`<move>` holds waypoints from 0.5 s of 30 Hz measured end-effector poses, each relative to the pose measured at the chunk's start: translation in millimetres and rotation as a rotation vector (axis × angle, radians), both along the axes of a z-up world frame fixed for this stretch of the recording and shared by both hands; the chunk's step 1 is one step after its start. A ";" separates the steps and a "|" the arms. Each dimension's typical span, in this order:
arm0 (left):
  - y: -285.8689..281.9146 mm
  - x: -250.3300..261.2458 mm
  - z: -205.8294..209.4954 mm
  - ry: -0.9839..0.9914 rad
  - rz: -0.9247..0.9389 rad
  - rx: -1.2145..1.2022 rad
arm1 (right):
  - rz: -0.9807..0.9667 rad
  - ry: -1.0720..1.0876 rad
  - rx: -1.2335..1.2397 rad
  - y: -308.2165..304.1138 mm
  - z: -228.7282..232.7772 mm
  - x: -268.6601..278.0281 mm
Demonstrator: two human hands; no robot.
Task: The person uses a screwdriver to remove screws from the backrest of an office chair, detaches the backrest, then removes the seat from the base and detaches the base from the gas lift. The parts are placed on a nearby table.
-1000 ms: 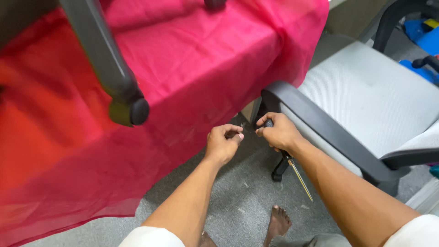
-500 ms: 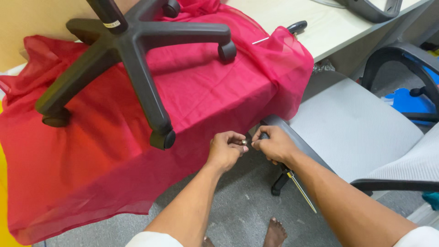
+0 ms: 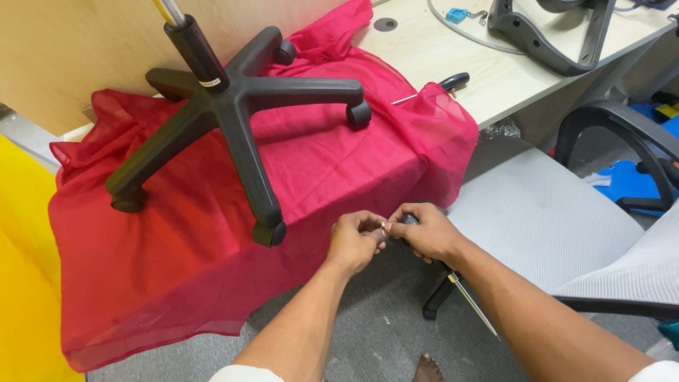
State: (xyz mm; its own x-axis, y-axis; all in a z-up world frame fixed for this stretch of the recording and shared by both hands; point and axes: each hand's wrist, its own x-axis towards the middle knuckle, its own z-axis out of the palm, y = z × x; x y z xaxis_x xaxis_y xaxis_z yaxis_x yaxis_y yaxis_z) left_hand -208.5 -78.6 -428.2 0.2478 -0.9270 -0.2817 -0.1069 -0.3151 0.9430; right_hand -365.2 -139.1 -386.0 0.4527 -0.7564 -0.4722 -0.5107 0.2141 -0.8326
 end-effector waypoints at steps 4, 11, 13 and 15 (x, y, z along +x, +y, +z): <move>1.1 -5.0 17.6 -0.081 -0.005 -0.003 | -0.033 -0.032 0.007 2.6 4.8 -6.3; -6.4 -16.0 48.8 -0.192 -0.013 0.014 | -0.033 -0.030 -0.014 -8.2 22.1 -16.1; -11.8 -19.7 56.4 -0.213 -0.006 0.000 | -0.029 -0.021 -0.027 -13.8 29.6 -19.3; -17.7 -25.0 63.1 -0.227 0.009 -0.011 | -0.015 -0.018 -0.039 -19.3 37.2 -23.9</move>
State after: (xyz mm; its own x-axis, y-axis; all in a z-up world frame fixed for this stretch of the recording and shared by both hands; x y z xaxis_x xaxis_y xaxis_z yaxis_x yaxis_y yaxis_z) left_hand -233.5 -96.3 -365.2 0.3120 -0.9271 -0.2078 -0.3142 -0.3071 0.8983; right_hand -389.1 -158.3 -348.8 0.4492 -0.7811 -0.4338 -0.4921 0.1889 -0.8498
